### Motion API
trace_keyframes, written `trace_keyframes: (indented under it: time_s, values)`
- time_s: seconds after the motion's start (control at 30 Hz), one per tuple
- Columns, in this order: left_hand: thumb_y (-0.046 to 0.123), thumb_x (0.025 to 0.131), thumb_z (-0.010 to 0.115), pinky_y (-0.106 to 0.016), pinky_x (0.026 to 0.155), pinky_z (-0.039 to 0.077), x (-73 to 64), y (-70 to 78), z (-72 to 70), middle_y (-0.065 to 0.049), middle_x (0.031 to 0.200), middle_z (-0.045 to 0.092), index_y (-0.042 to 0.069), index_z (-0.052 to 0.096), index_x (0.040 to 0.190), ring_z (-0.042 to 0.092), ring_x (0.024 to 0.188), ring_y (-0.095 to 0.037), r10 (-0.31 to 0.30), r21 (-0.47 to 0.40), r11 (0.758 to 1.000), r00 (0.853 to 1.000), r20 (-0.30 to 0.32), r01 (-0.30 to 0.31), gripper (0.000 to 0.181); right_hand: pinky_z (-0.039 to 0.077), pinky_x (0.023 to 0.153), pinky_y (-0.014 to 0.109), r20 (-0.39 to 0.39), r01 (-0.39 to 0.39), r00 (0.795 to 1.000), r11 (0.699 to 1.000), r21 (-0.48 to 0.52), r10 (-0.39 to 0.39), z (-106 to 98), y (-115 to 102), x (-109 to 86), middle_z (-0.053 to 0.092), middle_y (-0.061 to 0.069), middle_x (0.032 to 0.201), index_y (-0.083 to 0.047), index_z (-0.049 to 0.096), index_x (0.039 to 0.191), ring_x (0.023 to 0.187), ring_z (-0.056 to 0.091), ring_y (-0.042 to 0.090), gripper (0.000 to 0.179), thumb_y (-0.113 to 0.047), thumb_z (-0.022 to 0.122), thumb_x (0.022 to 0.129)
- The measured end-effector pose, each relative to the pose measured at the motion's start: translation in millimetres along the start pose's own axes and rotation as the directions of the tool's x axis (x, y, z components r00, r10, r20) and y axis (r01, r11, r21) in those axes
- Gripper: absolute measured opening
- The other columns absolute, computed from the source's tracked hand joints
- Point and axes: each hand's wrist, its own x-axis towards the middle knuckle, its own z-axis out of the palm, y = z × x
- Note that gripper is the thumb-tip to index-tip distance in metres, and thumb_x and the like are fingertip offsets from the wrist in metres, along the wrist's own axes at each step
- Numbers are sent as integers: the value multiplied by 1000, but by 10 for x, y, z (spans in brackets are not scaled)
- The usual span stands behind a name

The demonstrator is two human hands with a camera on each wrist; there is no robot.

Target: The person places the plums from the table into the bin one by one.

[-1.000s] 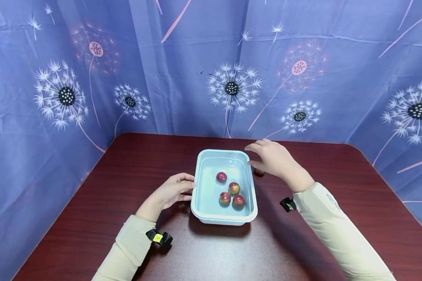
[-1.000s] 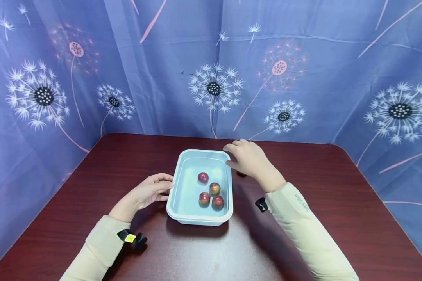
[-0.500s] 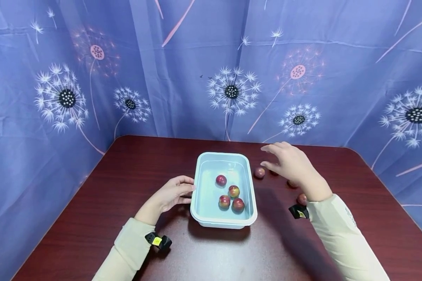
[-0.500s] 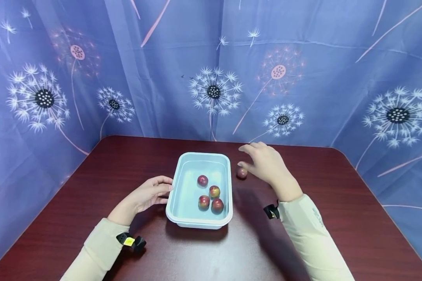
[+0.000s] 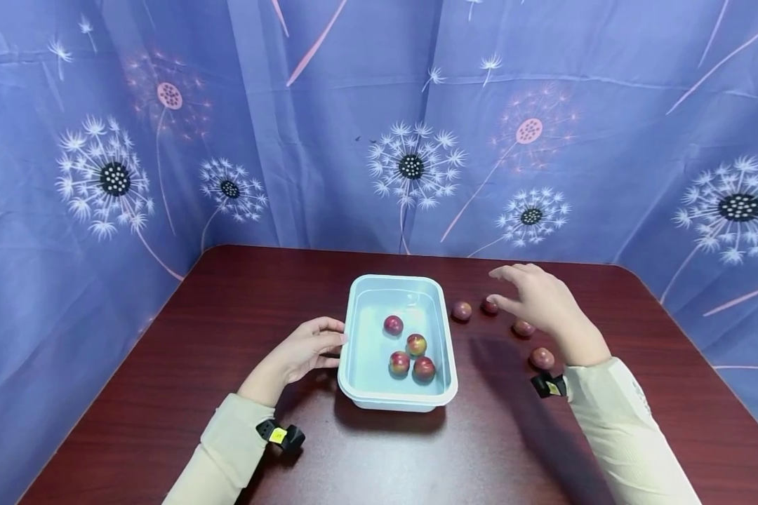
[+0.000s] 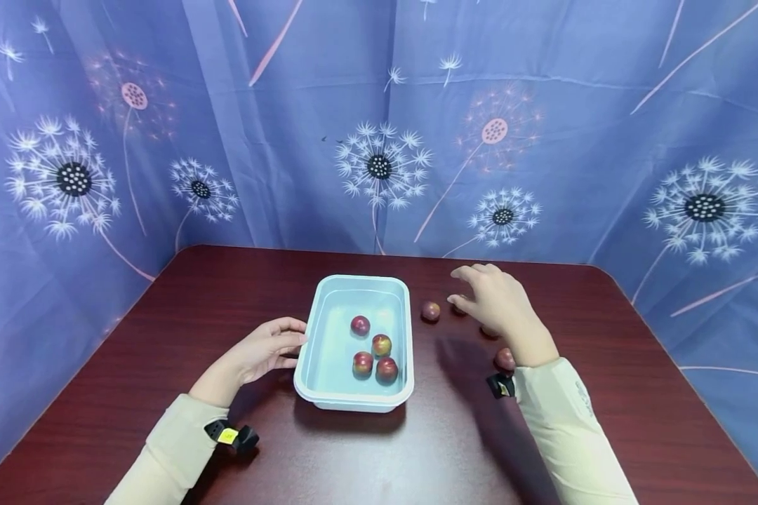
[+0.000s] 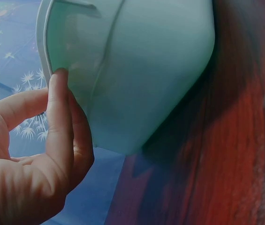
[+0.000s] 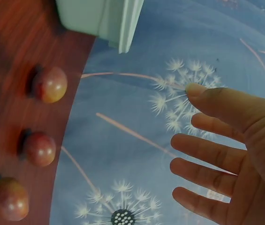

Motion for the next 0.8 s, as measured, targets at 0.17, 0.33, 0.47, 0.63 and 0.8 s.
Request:
trace_keyframes:
  time_s: [0.17, 0.33, 0.47, 0.63, 0.8]
  values:
    - [10, 93, 54, -32, 79, 55, -9, 3, -9, -5, 99, 62, -4, 47, 116, 63, 87, -12, 6, -3, 1000, 1000, 0, -6, 27, 44, 86, 58, 12, -24, 1000, 1000, -3, 24, 33, 72, -17, 62, 18, 120, -7, 60, 120, 115, 53, 39, 41, -27, 68, 86]
    - [10, 93, 55, -33, 80, 55, -10, -10, -8, -7, 101, 62, -4, 47, 116, 62, 89, -13, 3, 0, 1000, 1000, 8, -3, 28, 44, 86, 59, 24, -43, 999, 999, 9, 43, 79, 149, -67, 62, 18, 119, -7, 61, 119, 115, 52, 39, 39, -27, 66, 86]
    - [11, 93, 55, -34, 80, 55, -6, -20, -10, -7, 100, 62, -4, 47, 116, 62, 89, -14, 5, -1, 1000, 1000, 10, -5, 29, 45, 84, 59, 36, -59, 998, 998, 6, 59, 126, 212, -95, 63, 18, 117, -6, 61, 118, 113, 53, 40, 38, -26, 67, 86]
    - [11, 93, 55, -34, 80, 55, -7, -10, -9, -6, 100, 62, -4, 47, 116, 63, 89, -13, 11, -6, 1000, 1000, 11, -11, 29, 45, 83, 59, 66, -77, 995, 997, -8, 78, 176, 281, -111, 63, 19, 117, -6, 61, 117, 111, 54, 41, 38, -25, 67, 85]
    - [10, 93, 55, -34, 80, 55, -11, -2, -6, -7, 101, 62, -3, 47, 116, 63, 89, -13, 10, -7, 1000, 1000, 15, -10, 29, 44, 84, 59, 101, -100, 990, 995, -8, 100, 222, 357, -128, 62, 21, 117, -4, 61, 118, 112, 53, 42, 40, -23, 67, 84]
